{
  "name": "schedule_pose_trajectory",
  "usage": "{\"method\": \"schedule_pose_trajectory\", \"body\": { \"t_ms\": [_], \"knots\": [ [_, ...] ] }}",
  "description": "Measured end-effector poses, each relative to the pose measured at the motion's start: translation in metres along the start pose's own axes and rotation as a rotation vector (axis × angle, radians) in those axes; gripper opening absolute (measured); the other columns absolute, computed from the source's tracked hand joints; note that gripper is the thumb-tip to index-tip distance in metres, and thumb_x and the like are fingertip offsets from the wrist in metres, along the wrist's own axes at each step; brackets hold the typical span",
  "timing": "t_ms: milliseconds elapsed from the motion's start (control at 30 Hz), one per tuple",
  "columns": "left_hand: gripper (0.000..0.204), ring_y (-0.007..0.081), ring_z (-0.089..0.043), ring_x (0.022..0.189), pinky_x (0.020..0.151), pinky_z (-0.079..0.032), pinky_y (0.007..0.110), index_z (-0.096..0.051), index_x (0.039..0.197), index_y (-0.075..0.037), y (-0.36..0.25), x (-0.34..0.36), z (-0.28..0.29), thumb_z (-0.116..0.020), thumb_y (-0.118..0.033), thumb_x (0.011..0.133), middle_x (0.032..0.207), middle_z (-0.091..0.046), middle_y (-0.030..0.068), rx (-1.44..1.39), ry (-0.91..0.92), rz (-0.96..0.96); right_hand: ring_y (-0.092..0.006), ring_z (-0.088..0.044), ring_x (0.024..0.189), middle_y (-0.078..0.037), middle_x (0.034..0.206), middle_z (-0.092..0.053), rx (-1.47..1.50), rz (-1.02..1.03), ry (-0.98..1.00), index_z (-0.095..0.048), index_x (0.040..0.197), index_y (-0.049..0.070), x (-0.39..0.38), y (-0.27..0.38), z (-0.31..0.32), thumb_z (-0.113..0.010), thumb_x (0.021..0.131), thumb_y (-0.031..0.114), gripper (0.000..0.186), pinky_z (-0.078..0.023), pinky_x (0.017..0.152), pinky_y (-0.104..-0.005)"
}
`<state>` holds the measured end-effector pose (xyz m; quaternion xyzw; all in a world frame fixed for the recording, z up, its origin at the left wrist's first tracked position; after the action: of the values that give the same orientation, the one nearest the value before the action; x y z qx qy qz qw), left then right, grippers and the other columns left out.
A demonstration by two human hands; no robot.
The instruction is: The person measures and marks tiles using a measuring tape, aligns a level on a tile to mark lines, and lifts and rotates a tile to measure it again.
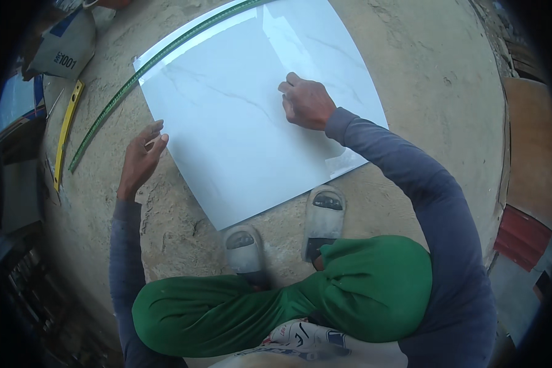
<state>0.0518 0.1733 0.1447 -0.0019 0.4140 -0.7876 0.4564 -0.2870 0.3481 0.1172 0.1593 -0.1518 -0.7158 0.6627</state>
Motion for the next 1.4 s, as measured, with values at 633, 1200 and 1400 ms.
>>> {"method": "schedule_pose_trajectory", "body": {
  "t_ms": [633,1200,1400],
  "knots": [
    [0.037,0.0430,-0.070,0.120,0.108,-0.053,0.047,-0.077,0.131,-0.009,0.092,0.191,0.103,-0.067,-0.027,0.100,0.129,-0.073,0.0255,0.366,-0.578,-0.092,-0.0246,-0.066,0.069,-0.011,0.108,-0.064,0.265,-0.281,-0.057,-0.069,0.106,-0.002,-0.025,-0.062,0.004,-0.071,0.094,0.004,0.013,-0.054,0.068,-0.0392],
    [0.028,0.0397,-0.066,0.124,0.108,-0.040,0.059,-0.080,0.121,-0.019,0.105,0.209,0.090,-0.067,-0.036,0.102,0.121,-0.077,0.0153,0.310,-0.521,0.068,-0.0117,-0.055,0.068,-0.005,0.078,-0.061,0.482,-0.445,0.016,-0.058,0.097,-0.001,-0.039,-0.076,-0.010,-0.065,0.094,0.003,0.009,-0.048,0.066,-0.0319],
    [0.031,0.0397,-0.066,0.123,0.109,-0.041,0.058,-0.080,0.123,-0.019,0.104,0.203,0.086,-0.068,-0.038,0.102,0.122,-0.076,0.0175,0.329,-0.543,0.059,-0.0121,-0.056,0.070,-0.005,0.079,-0.061,0.467,-0.446,0.024,-0.058,0.098,-0.001,-0.041,-0.078,-0.011,-0.064,0.093,0.002,0.008,-0.049,0.067,-0.0316]
  ]
}}
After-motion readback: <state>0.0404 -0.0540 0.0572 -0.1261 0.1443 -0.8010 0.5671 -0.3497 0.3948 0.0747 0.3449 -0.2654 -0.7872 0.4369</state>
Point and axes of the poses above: each hand's wrist, its own x-axis towards the middle knuckle, its own z-axis out of the back of the hand, y = z × x, the point moved 9 cm from there along x, towards the middle knuckle
